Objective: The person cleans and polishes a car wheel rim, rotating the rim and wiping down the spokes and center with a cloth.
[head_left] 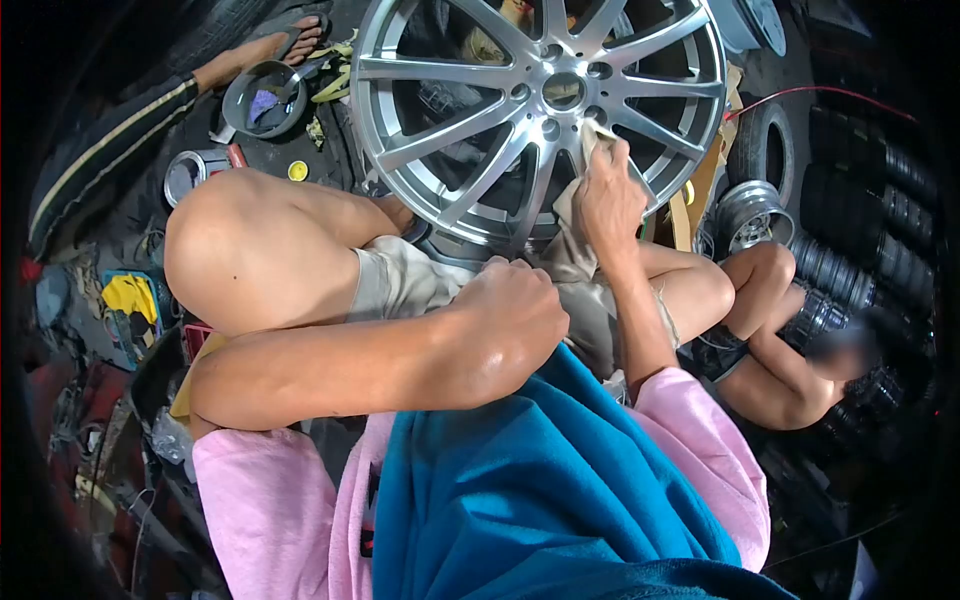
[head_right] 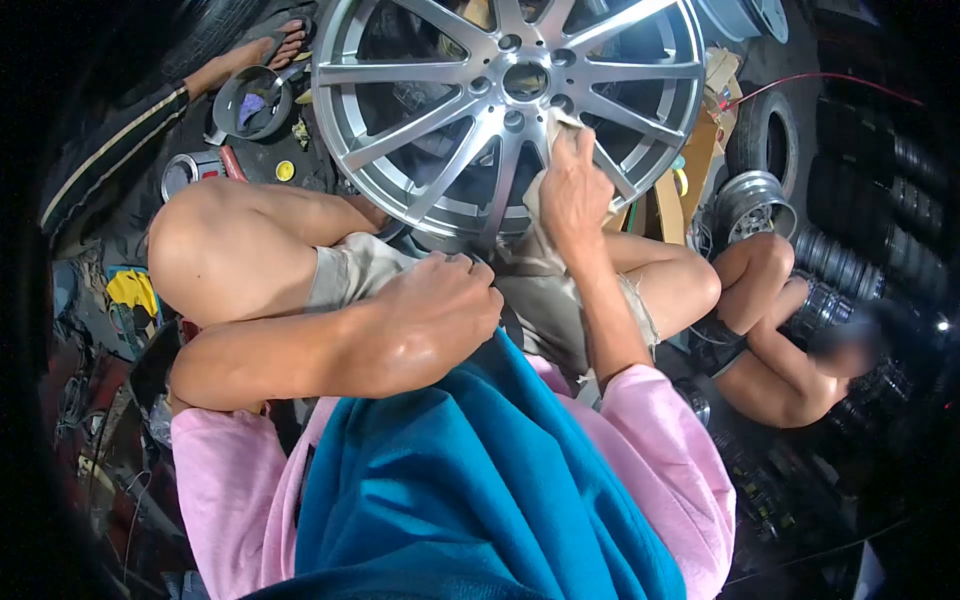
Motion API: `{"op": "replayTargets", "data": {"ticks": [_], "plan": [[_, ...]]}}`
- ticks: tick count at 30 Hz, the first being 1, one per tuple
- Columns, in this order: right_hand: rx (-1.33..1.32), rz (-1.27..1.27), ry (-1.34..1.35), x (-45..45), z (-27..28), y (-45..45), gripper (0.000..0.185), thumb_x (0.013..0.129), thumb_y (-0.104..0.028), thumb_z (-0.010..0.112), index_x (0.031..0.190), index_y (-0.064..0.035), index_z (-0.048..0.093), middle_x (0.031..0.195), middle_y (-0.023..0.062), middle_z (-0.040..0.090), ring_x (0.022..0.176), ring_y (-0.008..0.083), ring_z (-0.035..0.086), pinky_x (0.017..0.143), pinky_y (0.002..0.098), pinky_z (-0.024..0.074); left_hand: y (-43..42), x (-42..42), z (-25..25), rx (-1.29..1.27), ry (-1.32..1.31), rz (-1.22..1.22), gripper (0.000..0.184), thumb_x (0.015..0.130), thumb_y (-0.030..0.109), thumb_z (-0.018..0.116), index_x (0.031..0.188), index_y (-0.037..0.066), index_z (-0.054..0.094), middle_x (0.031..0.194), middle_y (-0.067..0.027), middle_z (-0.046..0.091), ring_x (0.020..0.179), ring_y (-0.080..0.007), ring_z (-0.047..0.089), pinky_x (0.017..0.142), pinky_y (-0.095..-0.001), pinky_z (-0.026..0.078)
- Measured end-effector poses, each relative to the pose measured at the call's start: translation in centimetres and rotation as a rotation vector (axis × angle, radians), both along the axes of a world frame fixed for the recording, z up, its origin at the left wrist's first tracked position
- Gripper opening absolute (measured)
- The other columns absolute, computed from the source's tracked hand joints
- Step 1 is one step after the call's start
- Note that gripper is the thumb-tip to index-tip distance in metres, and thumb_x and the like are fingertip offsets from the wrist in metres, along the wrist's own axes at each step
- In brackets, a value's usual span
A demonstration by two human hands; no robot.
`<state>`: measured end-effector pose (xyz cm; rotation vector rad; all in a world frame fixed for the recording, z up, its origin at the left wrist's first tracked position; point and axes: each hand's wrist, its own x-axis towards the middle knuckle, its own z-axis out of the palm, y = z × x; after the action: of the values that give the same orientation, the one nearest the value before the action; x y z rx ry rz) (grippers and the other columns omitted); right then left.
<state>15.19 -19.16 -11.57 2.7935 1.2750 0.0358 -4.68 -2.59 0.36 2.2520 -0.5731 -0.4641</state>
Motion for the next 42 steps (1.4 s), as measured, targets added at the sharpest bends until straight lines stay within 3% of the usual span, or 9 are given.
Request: {"op": "replayTargets", "data": {"ticks": [5, 10, 13, 25, 29, 35, 37, 41, 42], "plan": [[0.047, -0.028, 0.056, 0.0, 1.4, 1.1, 0.041, 0.089, -0.006, 0.055, 0.13, -0.0106, 0.063, 0.12, 0.0185, 0.059, 0.075, 0.0436, 0.069, 0.066, 0.0522, 0.0546, 0.2, -0.5, 0.0, -0.002, -0.027, 0.02, 0.02, 0.075, 0.007, 0.067, 0.09, -0.005, 0.068, 0.095, -0.0213, 0.065, 0.09, -0.033, 0.065, 0.076, -0.0416, 0.052], [-0.04, -0.093, 0.033, -2.0, 0.2, 1.6, 0.031, 0.091, -0.007, 0.055, 0.12, -0.0003, 0.062, 0.119, 0.0211, 0.06, 0.074, 0.045, 0.069, 0.063, 0.0535, 0.0545, 0.8, -1.0, -0.2, -0.077, -0.067, 0.076, 0.021, 0.074, 0.005, 0.067, 0.092, -0.005, 0.069, 0.095, -0.0218, 0.065, 0.09, -0.0336, 0.065, 0.077, -0.0414, 0.053], [0.027, -0.095, 0.028, -0.8, 0.6, 1.9, 0.03, 0.091, -0.008, 0.056, 0.119, -0.0015, 0.063, 0.118, 0.0199, 0.061, 0.075, 0.0445, 0.07, 0.064, 0.053, 0.0566, 0.6, -0.9, 0.0, 0.058, -0.036, 0.034, 0.02, 0.074, 0.005, 0.067, 0.091, -0.005, 0.069, 0.095, -0.0216, 0.064, 0.09, -0.0336, 0.065, 0.077, -0.0413, 0.052], [0.121, -0.134, 0.063, -2.7, -0.2, 2.1, 0.031, 0.093, -0.009, 0.054, 0.121, -0.0021, 0.063, 0.116, 0.023, 0.062, 0.077, 0.0471, 0.069, 0.066, 0.0561, 0.0545, 1.1, -1.5, -0.8, -0.072, -0.075, 0.068, 0.02, 0.074, 0.007, 0.066, 0.089, -0.005, 0.066, 0.092, -0.0206, 0.063, 0.088, -0.0333, 0.064, 0.077, -0.0419, 0.051], [0.129, -0.131, 0.054, -0.9, 0.3, 2.0, 0.032, 0.092, -0.009, 0.057, 0.122, -0.0014, 0.063, 0.118, 0.0216, 0.062, 0.078, 0.0468, 0.068, 0.067, 0.0542, 0.0548, 0.2, -1.6, -1.0, 0.032, -0.078, 0.038, 0.018, 0.074, 0.007, 0.066, 0.088, -0.004, 0.065, 0.091, -0.0202, 0.062, 0.088, -0.033, 0.063, 0.076, -0.0417, 0.05], [0.215, -0.086, 0.03, -0.8, 2.4, -0.1, 0.033, 0.088, -0.007, 0.061, 0.121, -0.0016, 0.066, 0.132, 0.018, 0.06, 0.081, 0.044, 0.07, 0.071, 0.0523, 0.057, 0.8, -1.5, 0.1, 0.003, -0.041, 0.023, 0.021, 0.073, 0.007, 0.066, 0.091, -0.005, 0.066, 0.095, -0.02, 0.063, 0.091, -0.0317, 0.063, 0.077, -0.0408, 0.05], [0.145, -0.176, 0.14, -1.5, 2.7, -0.1, 0.031, 0.092, -0.009, 0.058, 0.121, -0.0025, 0.065, 0.127, 0.0183, 0.06, 0.093, 0.0448, 0.067, 0.078, 0.0536, 0.0541, 0.6, -1.4, 0.5, 0.063, -0.058, -0.017, 0.022, 0.073, 0.007, 0.067, 0.092, -0.005, 0.066, 0.095, -0.0195, 0.063, 0.09, -0.0308, 0.063, 0.077, -0.0399, 0.05], [0.025, -0.191, 0.154, -1.5, 1.0, 0.6, 0.036, 0.092, -0.01, 0.059, 0.128, -0.0076, 0.065, 0.122, 0.0179, 0.061, 0.088, 0.0438, 0.069, 0.074, 0.0539, 0.0547, 0.2, -1.1, 0.0, 0.028, -0.029, -0.012, 0.021, 0.074, 0.007, 0.067, 0.092, -0.005, 0.067, 0.094, -0.0191, 0.063, 0.089, -0.0304, 0.063, 0.076, -0.0392, 0.051], [0.147, -0.091, 0.057, -1.3, 0.7, 0.8, 0.03, 0.089, -0.005, 0.055, 0.117, -0.0033, 0.067, 0.121, 0.0179, 0.062, 0.073, 0.0448, 0.069, 0.066, 0.0533, 0.0562, 0.1, -1.1, -0.1, 0.053, -0.028, -0.017, 0.02, 0.074, 0.006, 0.067, 0.091, -0.005, 0.067, 0.093, -0.019, 0.063, 0.089, -0.0304, 0.063, 0.076, -0.039, 0.051]]}}
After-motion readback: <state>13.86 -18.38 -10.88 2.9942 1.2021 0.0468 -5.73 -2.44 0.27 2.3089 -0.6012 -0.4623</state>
